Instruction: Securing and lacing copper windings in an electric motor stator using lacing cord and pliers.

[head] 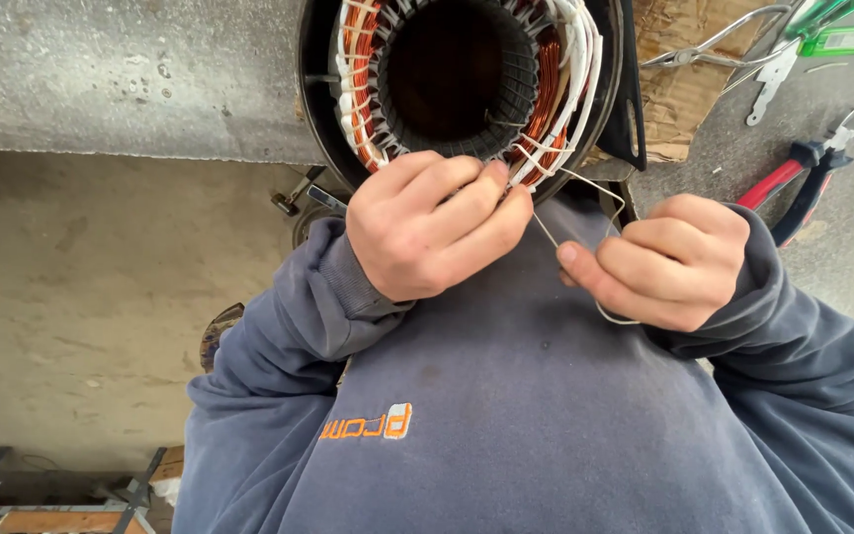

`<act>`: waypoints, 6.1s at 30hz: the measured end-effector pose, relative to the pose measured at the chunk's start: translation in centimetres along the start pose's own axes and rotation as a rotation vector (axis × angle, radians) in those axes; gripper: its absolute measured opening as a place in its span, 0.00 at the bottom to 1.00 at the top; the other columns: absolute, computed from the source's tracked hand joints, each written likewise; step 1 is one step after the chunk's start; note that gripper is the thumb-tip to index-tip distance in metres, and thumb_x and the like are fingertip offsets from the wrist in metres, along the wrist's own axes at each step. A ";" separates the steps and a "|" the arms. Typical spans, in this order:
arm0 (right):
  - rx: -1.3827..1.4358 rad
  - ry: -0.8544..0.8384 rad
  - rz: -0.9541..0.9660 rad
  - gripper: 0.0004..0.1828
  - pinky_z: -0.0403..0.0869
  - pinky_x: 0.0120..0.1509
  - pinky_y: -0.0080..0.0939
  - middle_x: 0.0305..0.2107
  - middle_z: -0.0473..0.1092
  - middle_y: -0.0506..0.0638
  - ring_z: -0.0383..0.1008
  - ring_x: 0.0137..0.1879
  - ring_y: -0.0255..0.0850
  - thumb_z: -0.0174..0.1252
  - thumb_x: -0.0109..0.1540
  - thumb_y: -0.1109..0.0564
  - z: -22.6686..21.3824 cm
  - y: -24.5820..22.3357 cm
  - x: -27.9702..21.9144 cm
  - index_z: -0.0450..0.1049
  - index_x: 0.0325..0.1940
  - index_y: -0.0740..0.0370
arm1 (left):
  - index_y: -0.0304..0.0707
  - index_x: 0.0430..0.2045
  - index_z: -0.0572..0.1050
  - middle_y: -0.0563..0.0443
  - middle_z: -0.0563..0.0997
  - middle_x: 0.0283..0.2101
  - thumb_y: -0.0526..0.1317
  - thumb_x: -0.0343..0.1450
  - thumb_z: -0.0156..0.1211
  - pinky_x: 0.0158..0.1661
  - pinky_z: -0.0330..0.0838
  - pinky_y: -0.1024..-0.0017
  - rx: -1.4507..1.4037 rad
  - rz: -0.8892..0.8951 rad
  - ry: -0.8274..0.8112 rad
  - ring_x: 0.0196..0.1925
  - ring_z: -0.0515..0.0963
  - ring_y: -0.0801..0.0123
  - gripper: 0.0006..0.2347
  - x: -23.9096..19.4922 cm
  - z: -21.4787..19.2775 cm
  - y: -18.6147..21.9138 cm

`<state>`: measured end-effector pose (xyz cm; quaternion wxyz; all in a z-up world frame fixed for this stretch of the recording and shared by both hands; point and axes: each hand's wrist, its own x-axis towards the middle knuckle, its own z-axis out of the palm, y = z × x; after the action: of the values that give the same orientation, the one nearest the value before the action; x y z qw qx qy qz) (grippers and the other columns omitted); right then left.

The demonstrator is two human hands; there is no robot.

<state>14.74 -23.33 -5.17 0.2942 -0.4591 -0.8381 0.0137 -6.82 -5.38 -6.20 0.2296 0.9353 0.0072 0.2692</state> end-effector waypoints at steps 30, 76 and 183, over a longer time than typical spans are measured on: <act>-0.335 -1.226 0.298 0.14 0.66 0.24 0.36 0.17 0.68 0.34 0.71 0.21 0.32 0.56 0.64 0.38 1.3 7.0 17.2 0.78 0.29 0.42 | 0.31 0.35 0.77 0.43 0.79 0.40 0.33 0.69 0.61 0.40 0.72 0.74 0.030 0.004 0.176 0.42 0.80 0.62 0.05 -1.5 1.6 -1.4; 0.159 -1.171 0.858 0.12 0.77 0.40 0.40 0.31 0.73 0.44 0.79 0.38 0.37 0.65 0.55 0.51 -5.9 4.0 5.6 0.77 0.41 0.50 | 0.34 0.34 0.78 0.46 0.80 0.39 0.33 0.69 0.61 0.41 0.74 0.75 0.034 0.048 0.156 0.43 0.81 0.65 0.04 -1.1 1.5 -2.0; -0.227 -1.167 0.435 0.24 0.73 0.40 0.38 0.28 0.70 0.38 0.77 0.39 0.35 0.58 0.55 0.30 -2.5 6.1 16.5 0.75 0.40 0.47 | 0.36 0.37 0.78 0.48 0.79 0.38 0.32 0.71 0.61 0.40 0.73 0.75 0.059 0.047 0.155 0.42 0.80 0.67 0.04 -0.5 1.0 -1.6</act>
<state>13.95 -7.61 3.07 -0.2716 -0.5641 -0.7444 0.2321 -6.57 -4.38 -7.87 0.1944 0.9178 0.0109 0.3460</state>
